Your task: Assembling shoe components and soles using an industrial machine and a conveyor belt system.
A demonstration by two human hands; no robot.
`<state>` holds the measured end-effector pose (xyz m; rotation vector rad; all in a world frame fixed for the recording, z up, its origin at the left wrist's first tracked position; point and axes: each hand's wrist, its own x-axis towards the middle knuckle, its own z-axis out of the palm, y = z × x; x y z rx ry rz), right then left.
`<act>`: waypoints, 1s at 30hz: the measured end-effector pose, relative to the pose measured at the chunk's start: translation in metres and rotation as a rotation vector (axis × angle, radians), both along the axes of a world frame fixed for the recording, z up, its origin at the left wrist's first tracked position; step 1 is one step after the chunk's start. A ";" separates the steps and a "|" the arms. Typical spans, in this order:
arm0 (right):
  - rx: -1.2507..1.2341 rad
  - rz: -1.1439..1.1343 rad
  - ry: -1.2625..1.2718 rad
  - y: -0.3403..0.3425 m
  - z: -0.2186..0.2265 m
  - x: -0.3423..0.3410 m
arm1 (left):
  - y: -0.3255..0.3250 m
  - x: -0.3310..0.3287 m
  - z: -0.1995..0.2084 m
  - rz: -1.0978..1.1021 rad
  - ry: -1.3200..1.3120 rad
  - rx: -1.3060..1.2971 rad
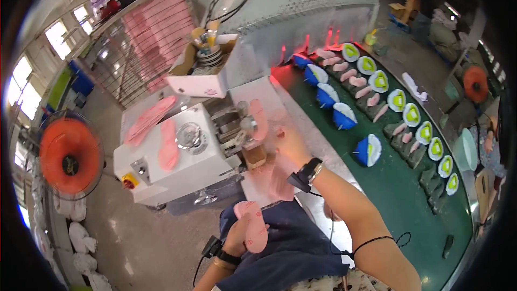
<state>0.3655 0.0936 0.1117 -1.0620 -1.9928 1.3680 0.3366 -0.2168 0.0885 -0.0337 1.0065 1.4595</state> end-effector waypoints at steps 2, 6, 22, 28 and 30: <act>0.403 -0.039 -0.083 0.006 -0.003 0.013 | -0.003 -0.001 -0.020 0.047 -0.011 0.108; 0.683 -0.023 -0.110 -0.010 -0.021 -0.038 | -0.045 -0.021 -0.046 -0.183 0.771 0.053; -0.053 -0.847 0.480 0.125 -0.065 0.276 | 0.038 0.029 0.043 -0.212 -0.033 -0.118; 0.393 -1.427 -0.498 0.116 -0.098 0.597 | 0.060 0.035 0.028 -0.356 -0.061 -0.216; 0.375 -1.416 -0.583 0.120 -0.105 0.635 | 0.062 0.037 0.021 -0.407 -0.098 -0.208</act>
